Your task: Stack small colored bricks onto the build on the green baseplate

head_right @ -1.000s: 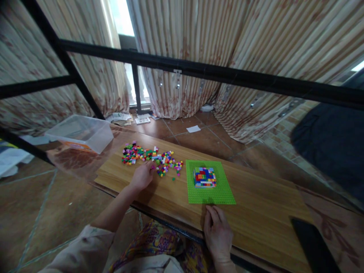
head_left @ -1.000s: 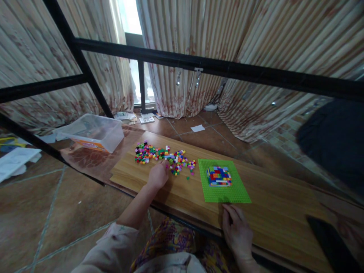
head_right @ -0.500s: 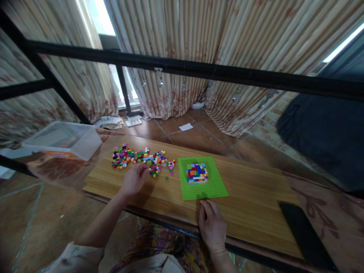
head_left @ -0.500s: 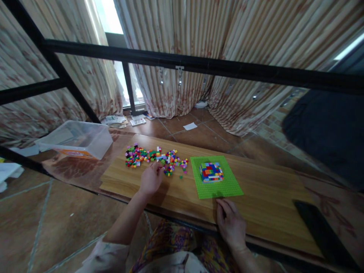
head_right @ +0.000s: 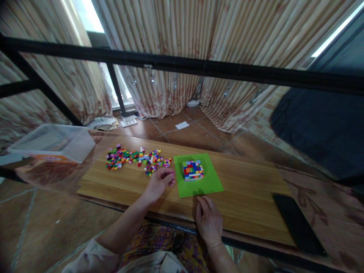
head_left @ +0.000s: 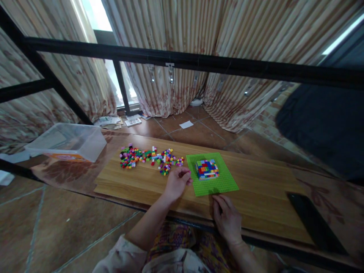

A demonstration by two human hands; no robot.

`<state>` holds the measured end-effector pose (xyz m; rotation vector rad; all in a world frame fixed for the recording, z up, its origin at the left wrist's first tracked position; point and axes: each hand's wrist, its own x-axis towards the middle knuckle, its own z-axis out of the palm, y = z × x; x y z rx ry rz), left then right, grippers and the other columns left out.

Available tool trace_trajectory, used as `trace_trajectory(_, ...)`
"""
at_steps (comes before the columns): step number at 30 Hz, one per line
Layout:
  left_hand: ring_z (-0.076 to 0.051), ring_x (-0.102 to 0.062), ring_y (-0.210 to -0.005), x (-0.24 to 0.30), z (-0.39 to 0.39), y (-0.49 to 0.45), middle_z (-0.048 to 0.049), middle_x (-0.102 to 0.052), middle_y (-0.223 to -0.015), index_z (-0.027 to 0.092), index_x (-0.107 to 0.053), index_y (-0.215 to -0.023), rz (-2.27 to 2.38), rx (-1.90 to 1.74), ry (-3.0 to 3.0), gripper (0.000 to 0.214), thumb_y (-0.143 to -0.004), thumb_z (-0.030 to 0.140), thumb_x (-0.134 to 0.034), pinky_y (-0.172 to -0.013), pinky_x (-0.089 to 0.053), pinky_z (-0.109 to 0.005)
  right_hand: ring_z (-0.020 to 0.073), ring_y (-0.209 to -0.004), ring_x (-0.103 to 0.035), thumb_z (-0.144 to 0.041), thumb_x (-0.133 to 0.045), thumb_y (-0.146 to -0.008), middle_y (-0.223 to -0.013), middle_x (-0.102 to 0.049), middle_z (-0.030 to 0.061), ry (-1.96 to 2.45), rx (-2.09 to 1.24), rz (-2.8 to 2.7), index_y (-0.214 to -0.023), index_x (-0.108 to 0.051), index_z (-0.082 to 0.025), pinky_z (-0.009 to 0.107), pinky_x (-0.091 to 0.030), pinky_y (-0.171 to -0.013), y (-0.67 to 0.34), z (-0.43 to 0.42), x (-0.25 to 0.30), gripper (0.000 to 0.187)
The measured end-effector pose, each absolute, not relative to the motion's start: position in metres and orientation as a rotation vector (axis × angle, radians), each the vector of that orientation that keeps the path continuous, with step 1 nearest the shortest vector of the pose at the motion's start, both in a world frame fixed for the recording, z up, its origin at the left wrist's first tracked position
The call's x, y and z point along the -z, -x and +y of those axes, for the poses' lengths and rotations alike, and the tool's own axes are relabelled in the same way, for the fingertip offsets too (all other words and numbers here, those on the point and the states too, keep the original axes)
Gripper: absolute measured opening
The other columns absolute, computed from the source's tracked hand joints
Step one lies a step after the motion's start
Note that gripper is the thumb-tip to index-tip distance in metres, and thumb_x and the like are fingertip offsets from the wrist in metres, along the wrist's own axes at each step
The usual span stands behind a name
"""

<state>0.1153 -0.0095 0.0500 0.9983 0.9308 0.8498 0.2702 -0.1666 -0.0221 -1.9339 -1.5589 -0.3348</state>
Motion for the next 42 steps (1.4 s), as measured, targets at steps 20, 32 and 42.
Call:
trace_trajectory(20, -0.009, -0.055, -0.054, -0.047, -0.002, -0.168, 0.0029, -0.061, -0.058, 0.016, -0.066, -0.067, 1.095, -0.88, -0.986, 0.002, -0.066, 0.014, -0.064, -0.055, -0.044, -0.02, 0.0188, -0.086, -0.066, -0.028, -0.045, -0.097, -0.098, -0.069, 0.0094, 1.929, 0.291, -1.573, -0.099, -0.07, -0.017, 0.029, -0.052, -0.074, -0.266, -0.166, 0.013, 0.027)
trace_trajectory(32, -0.012, -0.059, -0.059, -0.04, -0.004, -0.169, 0.0001, -0.067, -0.062, 0.016, -0.071, -0.071, 1.132, -0.926, -1.077, 0.008, -0.067, 0.017, -0.064, -0.058, -0.046, -0.022, 0.0189, -0.087, -0.066, -0.029, -0.043, -0.097, -0.099, -0.069, 0.01, 1.936, 0.306, -1.569, -0.1, -0.07, -0.017, 0.029, -0.053, -0.075, -0.266, -0.166, 0.012, 0.029)
trace_trajectory(42, -0.013, -0.062, -0.062, -0.033, -0.004, -0.174, -0.0004, -0.067, -0.064, 0.018, -0.071, -0.074, 1.19, -0.929, -1.103, 0.006, -0.068, 0.021, -0.069, -0.06, -0.048, -0.023, 0.0187, -0.087, -0.067, -0.03, -0.045, -0.097, -0.1, -0.07, 0.01, 1.95, 0.271, -1.544, -0.1, -0.07, -0.018, 0.029, -0.054, -0.075, -0.265, -0.166, 0.011, 0.028)
